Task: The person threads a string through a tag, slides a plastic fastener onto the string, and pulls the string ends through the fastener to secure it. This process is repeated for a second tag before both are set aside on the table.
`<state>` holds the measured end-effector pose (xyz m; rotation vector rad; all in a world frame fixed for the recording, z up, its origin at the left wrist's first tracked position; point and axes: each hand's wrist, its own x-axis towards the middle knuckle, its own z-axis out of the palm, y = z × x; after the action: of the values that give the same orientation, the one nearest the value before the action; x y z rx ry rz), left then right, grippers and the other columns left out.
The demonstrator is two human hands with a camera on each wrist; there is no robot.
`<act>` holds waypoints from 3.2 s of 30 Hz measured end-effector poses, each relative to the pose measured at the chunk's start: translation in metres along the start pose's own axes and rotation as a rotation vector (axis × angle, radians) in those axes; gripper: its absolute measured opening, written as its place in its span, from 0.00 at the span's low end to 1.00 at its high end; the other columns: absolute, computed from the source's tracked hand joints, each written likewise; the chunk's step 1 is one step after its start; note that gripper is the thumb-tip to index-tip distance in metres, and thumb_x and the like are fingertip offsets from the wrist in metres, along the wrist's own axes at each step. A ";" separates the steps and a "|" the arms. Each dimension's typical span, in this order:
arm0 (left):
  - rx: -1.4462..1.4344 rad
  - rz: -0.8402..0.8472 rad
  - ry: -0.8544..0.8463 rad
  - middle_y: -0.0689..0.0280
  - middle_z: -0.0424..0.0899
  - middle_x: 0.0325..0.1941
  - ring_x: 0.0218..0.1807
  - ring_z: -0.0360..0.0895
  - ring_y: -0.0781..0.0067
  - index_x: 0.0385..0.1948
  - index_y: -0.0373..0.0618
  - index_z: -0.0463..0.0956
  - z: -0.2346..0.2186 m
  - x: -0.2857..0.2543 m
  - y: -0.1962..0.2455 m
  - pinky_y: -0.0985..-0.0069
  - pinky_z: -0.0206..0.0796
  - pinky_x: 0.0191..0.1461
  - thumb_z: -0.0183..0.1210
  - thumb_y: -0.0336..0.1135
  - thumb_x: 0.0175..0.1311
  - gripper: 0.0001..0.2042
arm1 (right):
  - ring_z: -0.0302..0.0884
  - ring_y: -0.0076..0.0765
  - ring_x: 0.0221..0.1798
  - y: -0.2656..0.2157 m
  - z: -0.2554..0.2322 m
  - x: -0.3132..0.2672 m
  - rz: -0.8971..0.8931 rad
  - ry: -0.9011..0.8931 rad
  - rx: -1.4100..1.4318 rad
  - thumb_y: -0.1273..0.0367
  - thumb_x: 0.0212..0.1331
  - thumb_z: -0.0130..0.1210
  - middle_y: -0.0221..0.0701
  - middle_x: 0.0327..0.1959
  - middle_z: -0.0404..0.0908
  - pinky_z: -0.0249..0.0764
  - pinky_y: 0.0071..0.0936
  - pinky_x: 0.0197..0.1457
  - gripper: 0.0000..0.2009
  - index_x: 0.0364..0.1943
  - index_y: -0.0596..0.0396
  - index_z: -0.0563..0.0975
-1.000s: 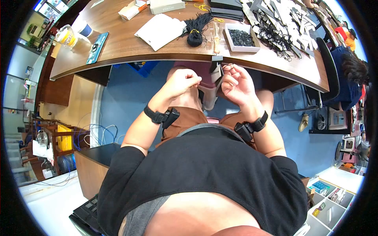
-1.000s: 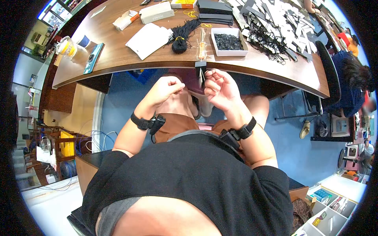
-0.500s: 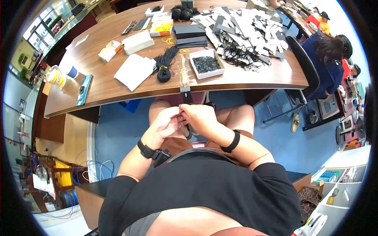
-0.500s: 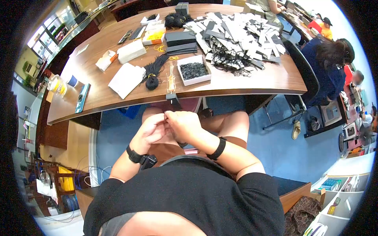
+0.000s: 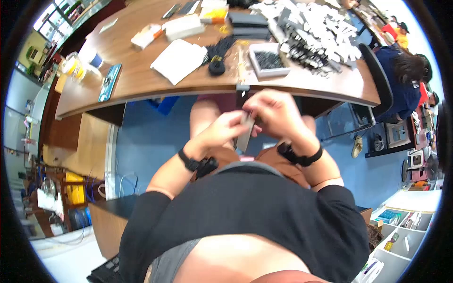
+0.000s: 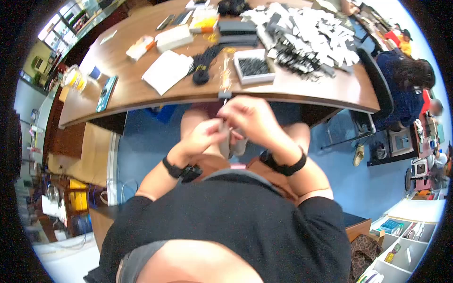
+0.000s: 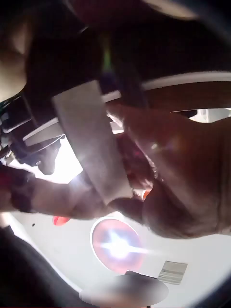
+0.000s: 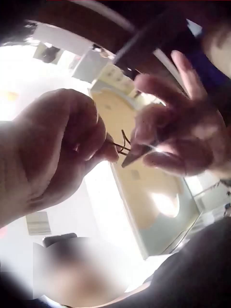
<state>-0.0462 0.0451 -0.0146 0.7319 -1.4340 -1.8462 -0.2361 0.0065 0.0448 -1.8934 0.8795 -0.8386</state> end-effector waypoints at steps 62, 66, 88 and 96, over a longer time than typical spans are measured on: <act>0.537 0.205 0.648 0.68 0.80 0.26 0.27 0.70 0.85 0.30 0.36 0.78 -0.033 0.035 -0.044 0.82 0.64 0.30 0.58 0.29 0.59 0.05 | 0.73 0.19 0.22 0.089 0.044 0.009 0.240 0.189 0.053 0.67 0.57 0.58 0.32 0.22 0.80 0.69 0.20 0.25 0.09 0.32 0.62 0.79; 0.534 0.212 0.641 0.69 0.77 0.22 0.26 0.69 0.86 0.29 0.37 0.78 -0.035 0.034 -0.046 0.82 0.64 0.29 0.59 0.31 0.59 0.06 | 0.73 0.18 0.22 0.097 0.047 0.008 0.294 0.191 0.077 0.68 0.56 0.58 0.29 0.19 0.78 0.69 0.20 0.24 0.09 0.32 0.62 0.79; 1.502 0.532 0.748 0.53 0.68 0.60 0.62 0.60 0.47 0.55 0.37 0.66 -0.096 0.036 0.021 0.57 0.51 0.66 0.53 0.30 0.48 0.26 | 0.77 0.40 0.37 0.039 0.049 0.110 -0.070 0.289 -0.762 0.67 0.49 0.59 0.32 0.33 0.78 0.73 0.33 0.39 0.10 0.38 0.49 0.78; 1.622 0.407 0.686 0.56 0.68 0.61 0.62 0.63 0.49 0.56 0.39 0.66 -0.095 0.042 0.013 0.53 0.50 0.65 0.53 0.34 0.54 0.25 | 0.79 0.43 0.32 0.048 0.040 0.118 0.047 0.187 -0.601 0.68 0.51 0.58 0.37 0.28 0.81 0.73 0.33 0.39 0.07 0.32 0.54 0.79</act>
<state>0.0031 -0.0464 -0.0253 1.3982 -2.0931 0.2481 -0.1535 -0.0924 0.0099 -2.3134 1.4039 -0.7862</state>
